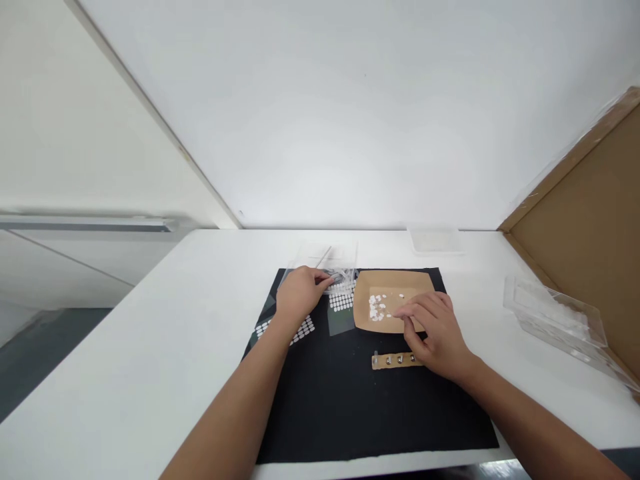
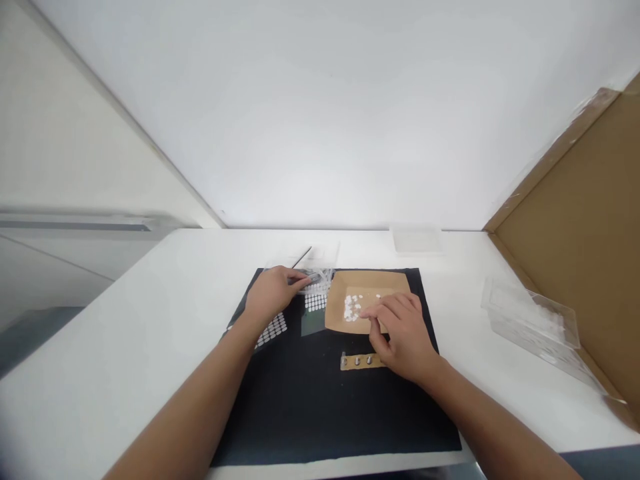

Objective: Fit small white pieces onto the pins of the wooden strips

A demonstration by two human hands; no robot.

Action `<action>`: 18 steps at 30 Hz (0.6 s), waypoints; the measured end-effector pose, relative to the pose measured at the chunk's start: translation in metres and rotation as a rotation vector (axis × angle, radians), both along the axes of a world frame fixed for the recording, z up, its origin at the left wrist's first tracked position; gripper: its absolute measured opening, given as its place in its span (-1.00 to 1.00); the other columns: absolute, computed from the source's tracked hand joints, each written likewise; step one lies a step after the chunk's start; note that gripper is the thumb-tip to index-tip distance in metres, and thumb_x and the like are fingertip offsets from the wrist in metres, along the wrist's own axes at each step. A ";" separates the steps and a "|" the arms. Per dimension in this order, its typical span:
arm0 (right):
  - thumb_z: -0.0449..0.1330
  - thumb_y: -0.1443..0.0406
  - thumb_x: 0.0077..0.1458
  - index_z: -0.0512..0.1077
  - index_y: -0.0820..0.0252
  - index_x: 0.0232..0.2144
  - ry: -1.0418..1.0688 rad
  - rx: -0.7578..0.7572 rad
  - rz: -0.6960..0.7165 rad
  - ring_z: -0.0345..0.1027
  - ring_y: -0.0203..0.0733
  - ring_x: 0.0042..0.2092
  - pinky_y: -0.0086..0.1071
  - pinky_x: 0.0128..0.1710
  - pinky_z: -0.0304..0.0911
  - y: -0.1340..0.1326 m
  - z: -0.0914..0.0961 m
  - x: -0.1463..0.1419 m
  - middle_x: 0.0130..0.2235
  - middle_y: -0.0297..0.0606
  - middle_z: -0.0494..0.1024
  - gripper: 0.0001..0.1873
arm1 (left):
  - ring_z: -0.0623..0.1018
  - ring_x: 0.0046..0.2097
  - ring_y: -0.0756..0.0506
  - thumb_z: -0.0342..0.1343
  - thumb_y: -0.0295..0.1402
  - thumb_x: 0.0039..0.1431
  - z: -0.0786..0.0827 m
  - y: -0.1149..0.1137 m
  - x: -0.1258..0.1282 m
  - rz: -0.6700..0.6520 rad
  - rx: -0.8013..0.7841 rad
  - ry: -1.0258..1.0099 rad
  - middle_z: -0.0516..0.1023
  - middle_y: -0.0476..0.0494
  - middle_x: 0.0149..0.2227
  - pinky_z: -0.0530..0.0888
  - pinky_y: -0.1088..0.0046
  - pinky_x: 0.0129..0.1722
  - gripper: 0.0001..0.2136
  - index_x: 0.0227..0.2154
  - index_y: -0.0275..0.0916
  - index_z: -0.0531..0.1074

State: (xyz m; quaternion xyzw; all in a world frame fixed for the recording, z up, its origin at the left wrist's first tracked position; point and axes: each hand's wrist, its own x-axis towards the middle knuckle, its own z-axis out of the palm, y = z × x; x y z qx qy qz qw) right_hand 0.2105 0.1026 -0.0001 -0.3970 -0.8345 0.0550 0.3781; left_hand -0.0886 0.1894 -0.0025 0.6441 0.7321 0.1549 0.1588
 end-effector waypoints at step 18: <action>0.15 0.51 0.24 0.50 0.08 -0.13 0.001 0.015 0.001 0.46 -0.14 -0.13 -0.17 -0.04 0.14 0.002 -0.001 0.001 -0.23 -0.32 0.59 -0.72 | 0.67 -0.23 -0.18 0.24 -0.10 0.27 0.010 -0.018 -0.002 0.049 0.296 -0.309 0.76 -0.15 -0.22 0.58 0.36 -0.17 -0.68 -0.13 -0.21 0.72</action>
